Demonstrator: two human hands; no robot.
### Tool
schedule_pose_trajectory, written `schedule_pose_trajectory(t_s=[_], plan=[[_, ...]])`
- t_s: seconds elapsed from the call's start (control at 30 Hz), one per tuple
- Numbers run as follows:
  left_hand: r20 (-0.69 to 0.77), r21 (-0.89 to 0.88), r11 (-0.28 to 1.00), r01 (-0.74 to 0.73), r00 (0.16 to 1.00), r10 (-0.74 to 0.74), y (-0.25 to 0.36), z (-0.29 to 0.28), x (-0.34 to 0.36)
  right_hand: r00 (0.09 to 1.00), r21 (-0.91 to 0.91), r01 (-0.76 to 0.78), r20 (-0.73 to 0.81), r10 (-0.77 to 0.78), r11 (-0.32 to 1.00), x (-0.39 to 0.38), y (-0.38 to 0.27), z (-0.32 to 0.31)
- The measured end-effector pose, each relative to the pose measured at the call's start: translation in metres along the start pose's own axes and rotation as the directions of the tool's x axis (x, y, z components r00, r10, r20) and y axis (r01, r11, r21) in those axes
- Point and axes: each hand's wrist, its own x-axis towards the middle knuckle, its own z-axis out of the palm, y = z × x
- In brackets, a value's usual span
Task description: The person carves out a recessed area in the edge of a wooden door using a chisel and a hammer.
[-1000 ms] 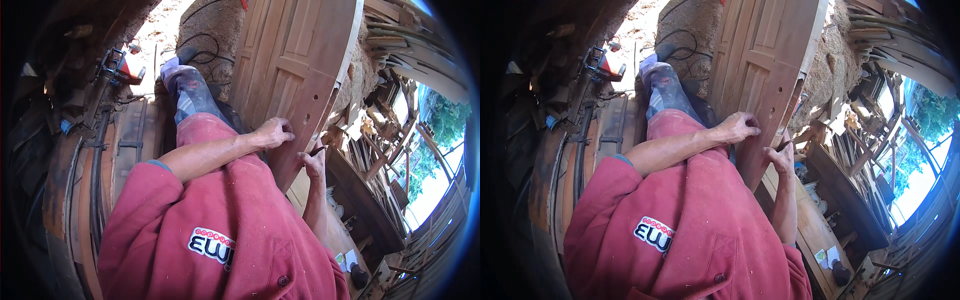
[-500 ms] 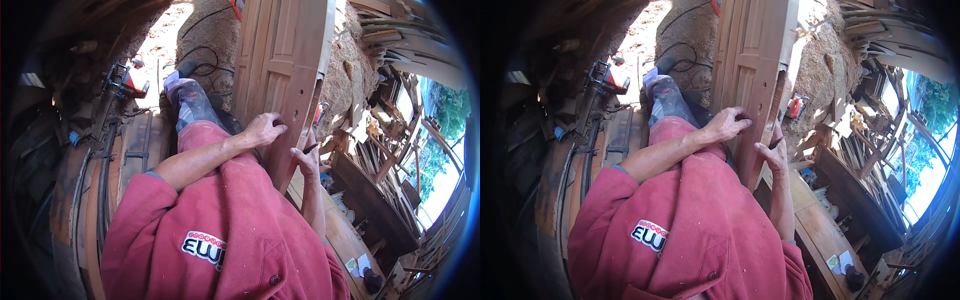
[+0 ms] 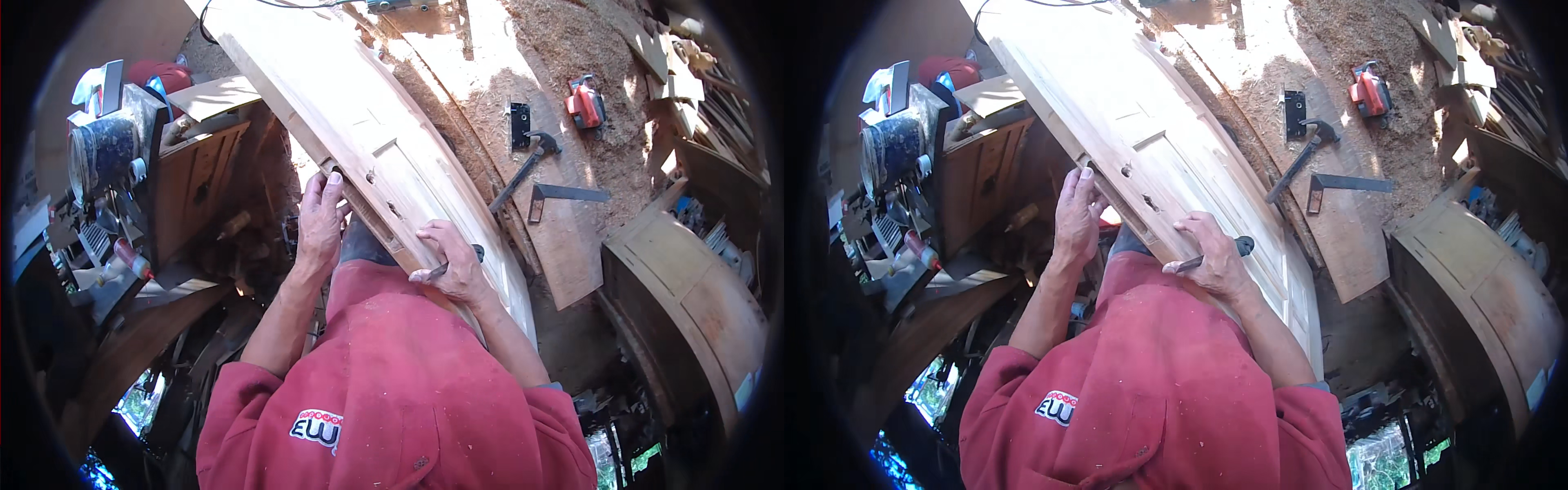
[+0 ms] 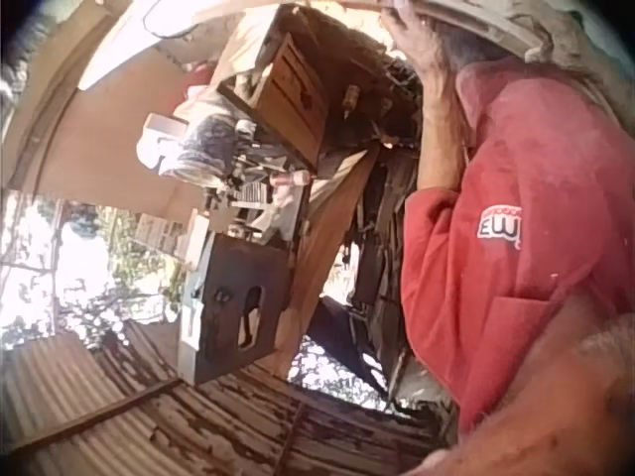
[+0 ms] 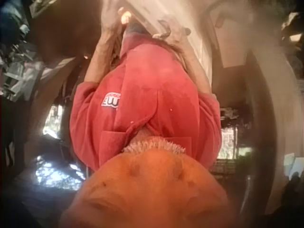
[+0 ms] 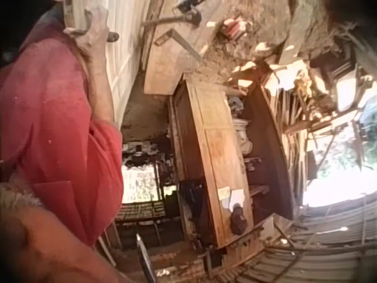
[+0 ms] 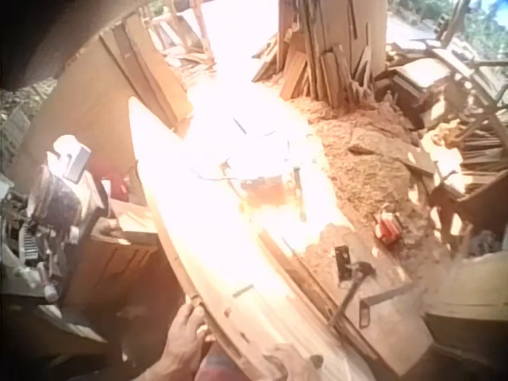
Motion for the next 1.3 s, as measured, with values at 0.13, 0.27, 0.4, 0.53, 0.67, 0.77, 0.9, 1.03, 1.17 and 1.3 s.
schedule_pose_trajectory(t_s=[0.13, 0.27, 0.4, 0.53, 0.67, 0.77, 0.9, 1.03, 1.17, 1.3], plan=[[-0.126, 0.261, 0.962, 0.079, 0.991, -0.048, 0.001, -0.02, -0.001, 1.0, 0.044, -0.016, -0.02, 0.017, 0.999, -0.006, 0.011, 0.022], [-0.29, 0.501, 0.789, 0.356, 0.928, -0.234, 0.005, -0.042, 0.001, 0.978, 0.227, -0.207, 0.046, 0.202, 0.952, 0.009, 0.025, 0.026], [-0.254, 0.427, 0.884, 0.19, 0.964, -0.084, -0.006, -0.057, -0.005, 0.989, 0.319, 0.002, -0.14, 0.045, 0.948, 0.016, 0.063, 0.039], [0.329, 0.941, -0.148, -0.305, 0.722, 0.608, 0.031, -0.036, -0.001, 0.948, 0.257, -0.184, -0.207, 0.24, 0.949, 0.028, 0.064, 0.035], [0.502, 0.788, -0.397, -0.471, 0.864, -0.029, 0.049, -0.005, 0.039, 0.951, 0.1, -0.28, -0.109, 0.291, 0.955, 0.035, 0.074, 0.037], [0.529, 0.721, -0.339, -0.605, 0.796, -0.295, 0.045, -0.01, 0.061, 0.928, -0.012, -0.371, 0.024, 0.371, 0.929, 0.04, 0.061, 0.039], [0.464, 0.734, -0.293, -0.612, 0.768, -0.441, 0.048, -0.006, 0.071, 0.919, 0.048, -0.382, 0.127, 0.373, 0.923, 0.033, 0.065, 0.034], [0.476, 0.674, -0.381, -0.633, 0.766, -0.431, 0.045, -0.005, 0.075, 0.919, 0.068, -0.382, 0.132, 0.371, 0.922, 0.027, 0.078, 0.036], [0.578, 0.693, -0.123, -0.71, 0.65, -0.494, 0.049, 0.01, 0.05, 0.925, 0.142, -0.381, 0.051, 0.378, 0.914, 0.025, 0.088, 0.042], [0.53, 0.569, -0.169, -0.805, 0.516, -0.673, 0.046, 0.018, 0.05, 0.925, 0.117, -0.38, 0.073, 0.374, 0.918, 0.026, 0.09, 0.043]])
